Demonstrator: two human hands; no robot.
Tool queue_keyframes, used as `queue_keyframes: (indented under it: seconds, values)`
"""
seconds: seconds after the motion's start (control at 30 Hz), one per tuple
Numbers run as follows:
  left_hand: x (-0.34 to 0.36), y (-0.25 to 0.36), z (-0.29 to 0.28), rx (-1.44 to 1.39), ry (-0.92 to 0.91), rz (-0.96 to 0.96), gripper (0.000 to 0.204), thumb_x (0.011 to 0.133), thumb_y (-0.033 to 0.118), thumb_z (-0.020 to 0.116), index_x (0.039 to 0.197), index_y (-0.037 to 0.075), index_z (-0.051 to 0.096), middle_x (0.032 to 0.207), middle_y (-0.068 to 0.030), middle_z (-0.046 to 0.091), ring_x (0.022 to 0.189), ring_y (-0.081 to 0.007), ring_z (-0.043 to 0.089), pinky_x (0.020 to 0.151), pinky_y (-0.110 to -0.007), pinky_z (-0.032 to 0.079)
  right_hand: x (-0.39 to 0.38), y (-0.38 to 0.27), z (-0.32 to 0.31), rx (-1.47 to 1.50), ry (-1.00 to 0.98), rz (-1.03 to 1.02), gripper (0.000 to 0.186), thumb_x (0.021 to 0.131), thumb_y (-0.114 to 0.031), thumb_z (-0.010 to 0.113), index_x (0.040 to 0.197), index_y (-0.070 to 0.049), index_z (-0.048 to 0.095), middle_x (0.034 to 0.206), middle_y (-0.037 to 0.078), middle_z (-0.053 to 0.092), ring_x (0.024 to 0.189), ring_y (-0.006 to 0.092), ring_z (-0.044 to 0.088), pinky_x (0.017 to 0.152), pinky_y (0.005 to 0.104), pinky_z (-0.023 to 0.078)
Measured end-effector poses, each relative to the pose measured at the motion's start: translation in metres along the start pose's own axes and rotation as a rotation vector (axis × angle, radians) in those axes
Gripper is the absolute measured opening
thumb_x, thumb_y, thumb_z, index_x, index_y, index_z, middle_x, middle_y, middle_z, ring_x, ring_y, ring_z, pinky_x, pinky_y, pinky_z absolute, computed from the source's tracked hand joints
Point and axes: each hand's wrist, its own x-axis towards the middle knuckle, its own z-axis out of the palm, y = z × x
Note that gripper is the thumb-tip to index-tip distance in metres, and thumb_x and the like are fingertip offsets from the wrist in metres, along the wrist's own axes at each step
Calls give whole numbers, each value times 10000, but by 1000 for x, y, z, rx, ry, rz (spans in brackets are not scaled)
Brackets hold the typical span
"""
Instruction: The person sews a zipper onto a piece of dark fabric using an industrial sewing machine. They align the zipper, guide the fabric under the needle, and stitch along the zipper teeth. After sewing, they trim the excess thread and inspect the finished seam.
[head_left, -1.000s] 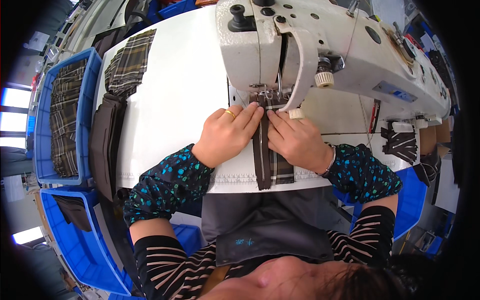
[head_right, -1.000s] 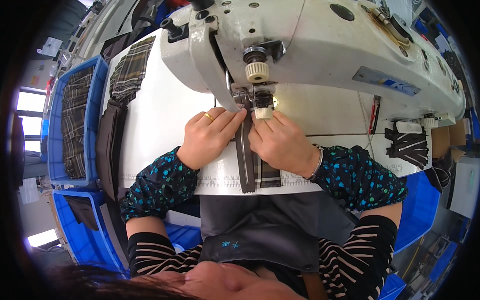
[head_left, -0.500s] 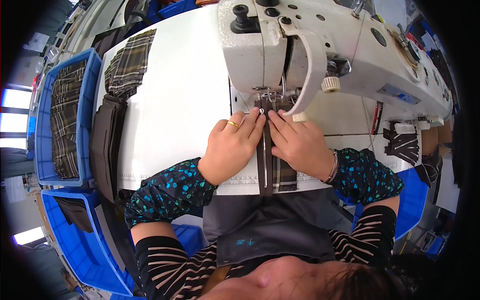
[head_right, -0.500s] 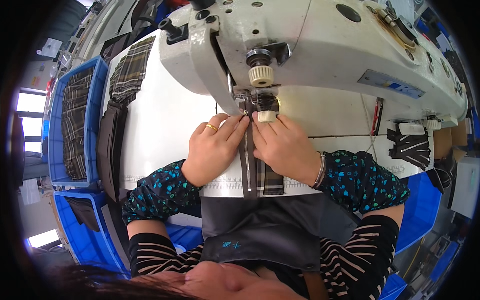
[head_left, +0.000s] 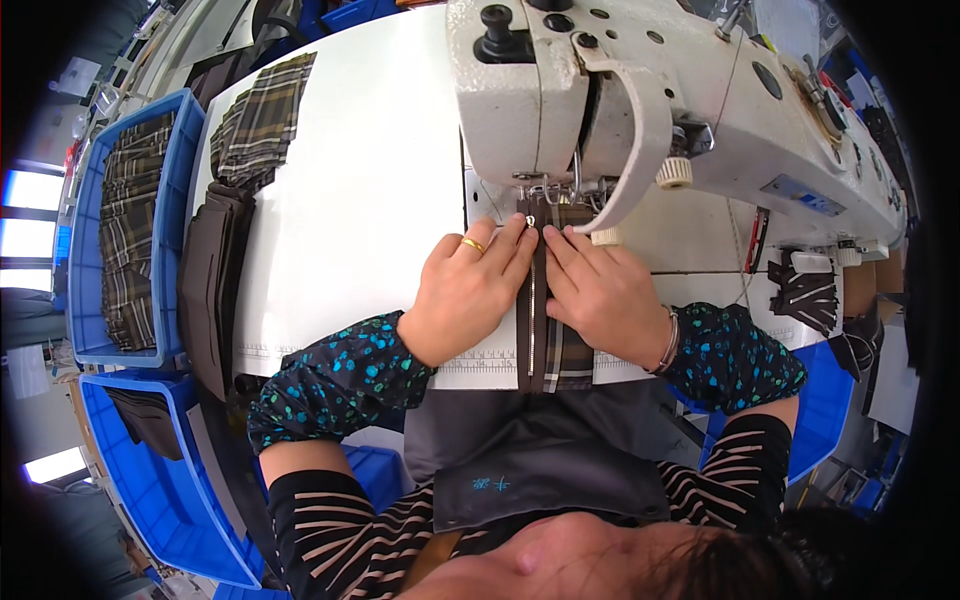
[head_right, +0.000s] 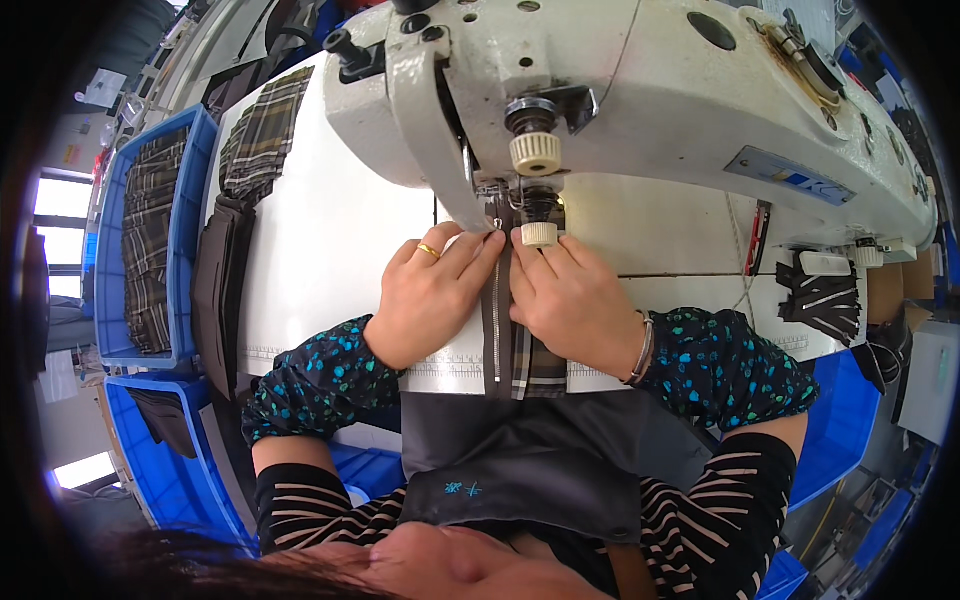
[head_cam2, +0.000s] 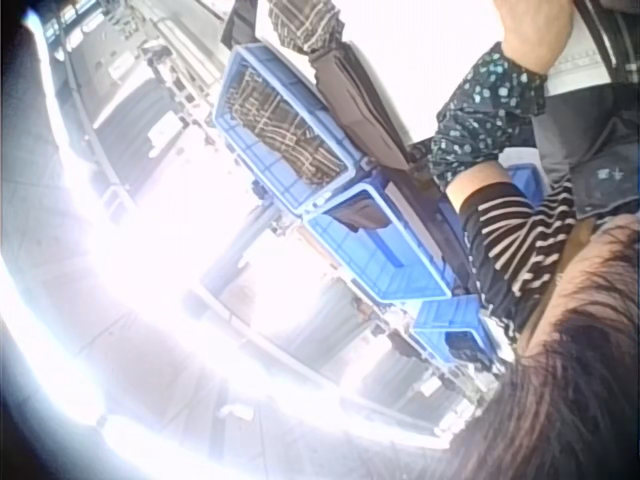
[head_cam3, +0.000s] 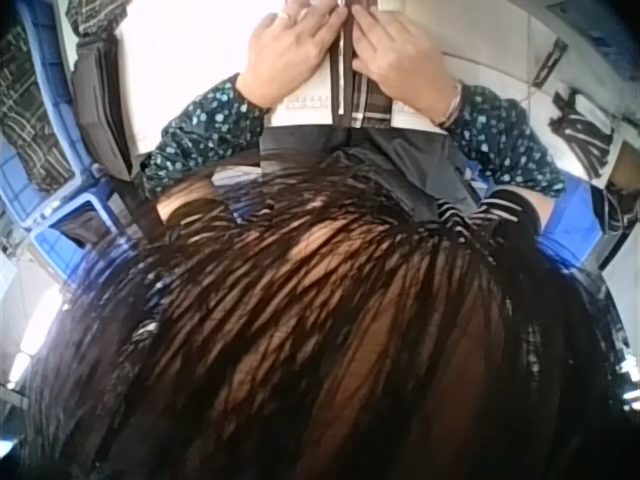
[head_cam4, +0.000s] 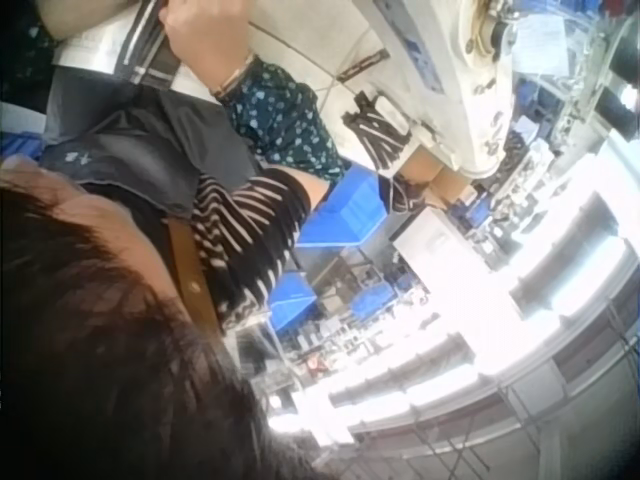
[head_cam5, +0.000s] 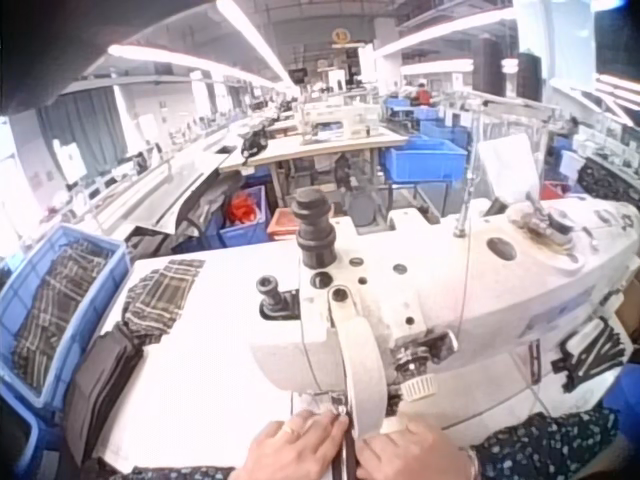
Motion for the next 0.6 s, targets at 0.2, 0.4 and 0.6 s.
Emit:
queue_keyframes:
  seconds: [0.2,0.4,0.6]
  values:
    - [2,0,3,-18,28,16,482,772,137,675,1246,65,722,1150,-1,704,1085,-193,648,744,-305,501,-3,-1,1,-26,-13,26,631,733,-290,813,1246,52,675,1400,213,635,1207,313,656,907,395,532]
    - [6,-2,7,1,26,15,455,783,140,677,1230,69,728,1109,9,709,1100,-187,647,741,-300,496,-1,3,-1,-32,4,33,626,749,-292,813,1254,53,674,1344,201,653,1155,302,659,939,400,526]
    - [12,-4,11,7,59,7,431,798,143,672,1220,80,734,1056,10,707,1068,-183,647,736,-307,495,5,9,-2,-58,60,8,623,747,-304,822,1231,65,687,1206,181,705,1029,280,669,1006,404,511]
